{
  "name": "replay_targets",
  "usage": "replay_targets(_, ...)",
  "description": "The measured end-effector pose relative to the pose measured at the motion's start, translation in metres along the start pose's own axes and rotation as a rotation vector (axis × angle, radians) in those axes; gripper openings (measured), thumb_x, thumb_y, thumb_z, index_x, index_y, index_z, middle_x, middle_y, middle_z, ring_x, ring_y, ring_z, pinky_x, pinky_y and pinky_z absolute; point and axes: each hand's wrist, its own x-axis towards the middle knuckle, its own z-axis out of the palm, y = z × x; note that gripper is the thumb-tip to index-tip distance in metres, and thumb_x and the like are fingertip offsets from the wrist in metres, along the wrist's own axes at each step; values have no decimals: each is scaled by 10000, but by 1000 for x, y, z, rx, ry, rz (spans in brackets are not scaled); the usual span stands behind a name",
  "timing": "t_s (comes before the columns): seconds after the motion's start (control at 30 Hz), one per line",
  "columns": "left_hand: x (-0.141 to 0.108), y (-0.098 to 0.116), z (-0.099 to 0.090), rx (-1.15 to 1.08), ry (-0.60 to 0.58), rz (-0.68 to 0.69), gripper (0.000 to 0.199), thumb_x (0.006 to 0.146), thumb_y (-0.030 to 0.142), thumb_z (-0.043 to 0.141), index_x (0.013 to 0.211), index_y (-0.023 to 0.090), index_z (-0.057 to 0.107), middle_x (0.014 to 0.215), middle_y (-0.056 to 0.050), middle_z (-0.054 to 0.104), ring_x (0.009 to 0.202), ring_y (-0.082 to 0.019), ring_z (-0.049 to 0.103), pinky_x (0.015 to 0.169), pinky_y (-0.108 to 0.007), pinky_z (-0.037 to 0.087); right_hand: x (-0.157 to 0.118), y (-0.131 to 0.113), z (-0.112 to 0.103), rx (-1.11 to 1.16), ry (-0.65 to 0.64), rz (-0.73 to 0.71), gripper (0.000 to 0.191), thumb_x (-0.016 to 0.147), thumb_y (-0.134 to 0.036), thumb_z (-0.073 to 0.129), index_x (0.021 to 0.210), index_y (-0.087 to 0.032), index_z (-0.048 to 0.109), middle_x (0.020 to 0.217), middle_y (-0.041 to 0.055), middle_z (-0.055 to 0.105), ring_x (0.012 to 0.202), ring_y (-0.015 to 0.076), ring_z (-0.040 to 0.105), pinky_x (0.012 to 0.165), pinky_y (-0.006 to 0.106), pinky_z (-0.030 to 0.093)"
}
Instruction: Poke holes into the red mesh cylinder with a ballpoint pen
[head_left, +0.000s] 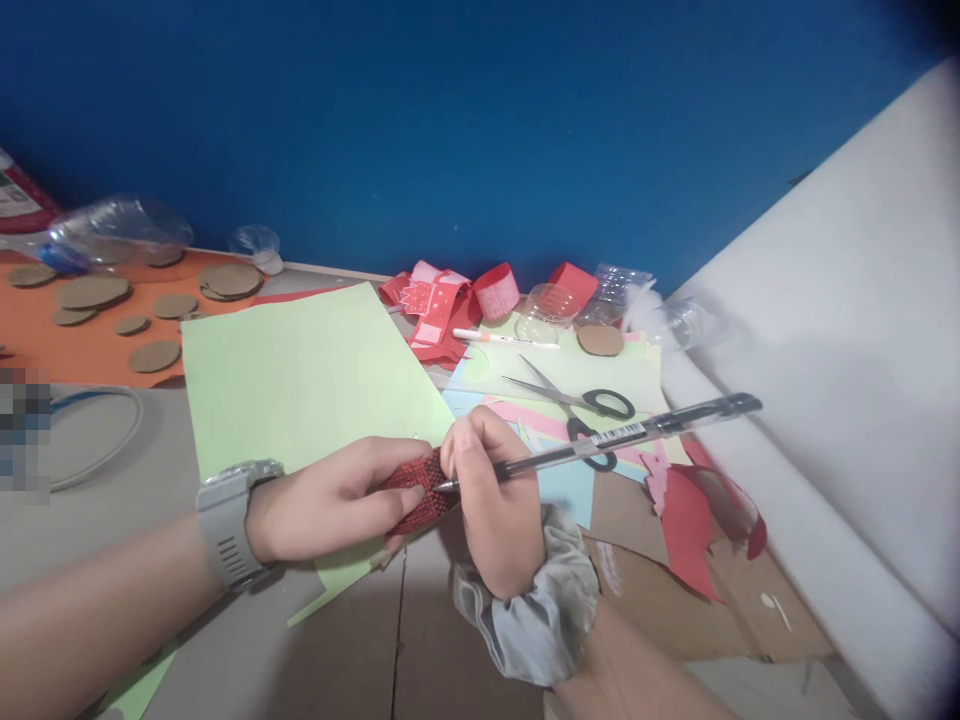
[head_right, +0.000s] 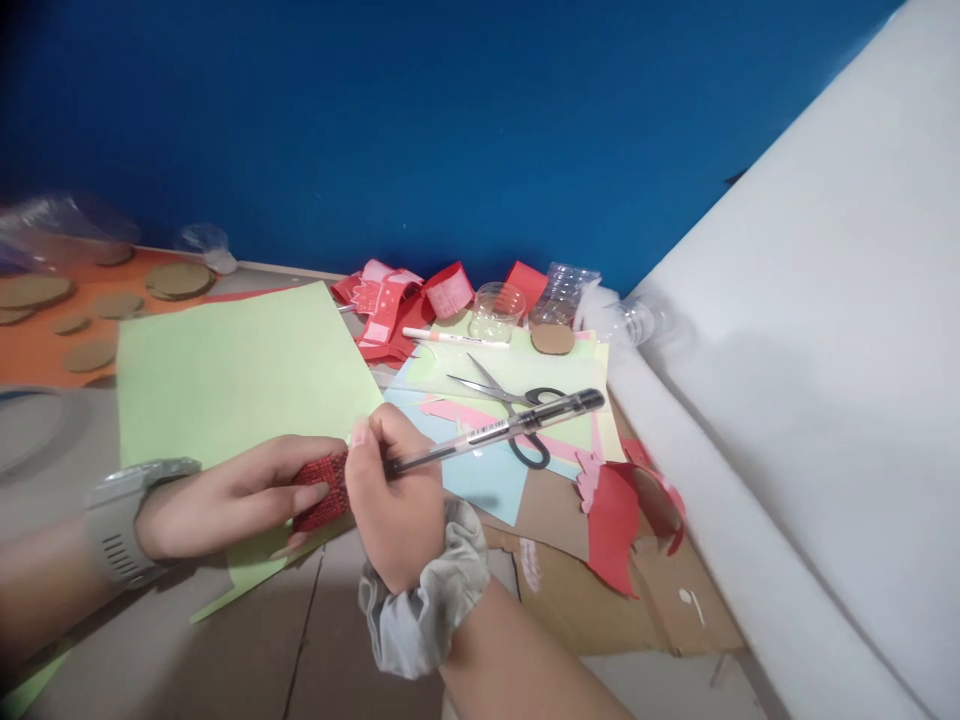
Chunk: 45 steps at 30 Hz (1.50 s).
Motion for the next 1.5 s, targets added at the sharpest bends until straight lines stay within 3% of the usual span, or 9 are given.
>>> replay_targets(0.97,0,0,0,4,4,2,86,936,153,490,856,175,515,670,26,548,607,-143,507,643,-265,463,0,0,1,-12,-20,11,364,988,-234,492,649,-230,361,603,-57,336,563,110,323,521,249,311)
replay_targets(1.27,-1,-4,0,-13,-5,6,151,989,237,495,844,192,484,679,25,544,598,-141,495,616,-258,458,1,-1,1,22,24,45,368,990,-269,492,649,-231,360,601,-48,369,569,115,345,530,252,327)
replay_targets(1.5,1,0,0,19,5,1,122,943,200,519,823,194,496,664,27,552,606,-142,514,632,-255,472,1,0,2,2,-5,29,342,990,-231,476,662,-229,381,613,-51,353,574,114,333,534,246,330)
